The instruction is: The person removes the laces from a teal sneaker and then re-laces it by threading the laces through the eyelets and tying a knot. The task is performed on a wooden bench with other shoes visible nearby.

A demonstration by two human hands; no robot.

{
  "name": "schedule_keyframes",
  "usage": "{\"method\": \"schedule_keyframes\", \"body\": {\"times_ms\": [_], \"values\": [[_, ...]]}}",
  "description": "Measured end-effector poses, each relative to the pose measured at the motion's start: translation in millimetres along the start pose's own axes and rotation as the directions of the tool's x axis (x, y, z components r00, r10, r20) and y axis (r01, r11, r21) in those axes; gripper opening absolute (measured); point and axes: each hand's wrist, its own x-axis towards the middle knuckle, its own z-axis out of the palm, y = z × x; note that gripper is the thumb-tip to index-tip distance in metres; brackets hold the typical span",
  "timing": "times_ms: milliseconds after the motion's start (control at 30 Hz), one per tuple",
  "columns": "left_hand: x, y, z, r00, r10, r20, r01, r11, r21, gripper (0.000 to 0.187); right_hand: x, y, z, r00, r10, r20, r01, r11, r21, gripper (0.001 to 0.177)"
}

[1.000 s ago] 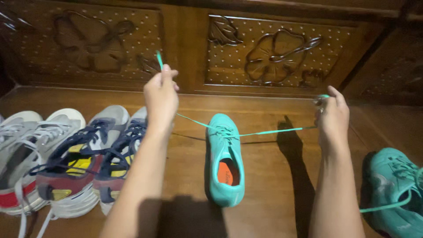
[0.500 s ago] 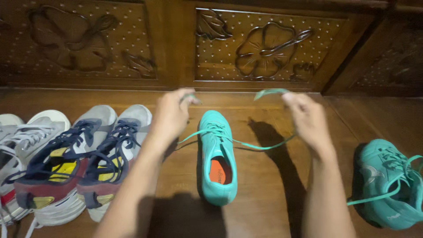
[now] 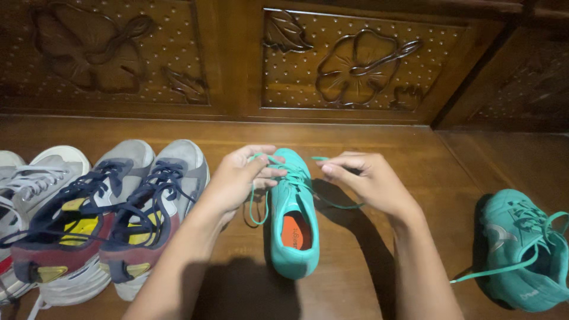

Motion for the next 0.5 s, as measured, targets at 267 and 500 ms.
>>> {"method": "schedule_keyframes", "body": {"times_ms": [267, 500], "values": [[-17.2, 12.6, 8.3, 0.991, 0.092, -0.100, -0.074, 0.983, 0.170, 0.030, 5.1, 0.3, 7.5, 0.997, 0.042, -0.066, -0.046, 0.996, -0.073, 0.043], [-22.7, 16.6, 12.6, 0.976, 0.180, -0.122, -0.092, 0.850, 0.519, 0.013, 3.1, -1.1, 6.7, 0.982, 0.129, -0.138, -0.160, 0.958, -0.240, 0.025]]}}
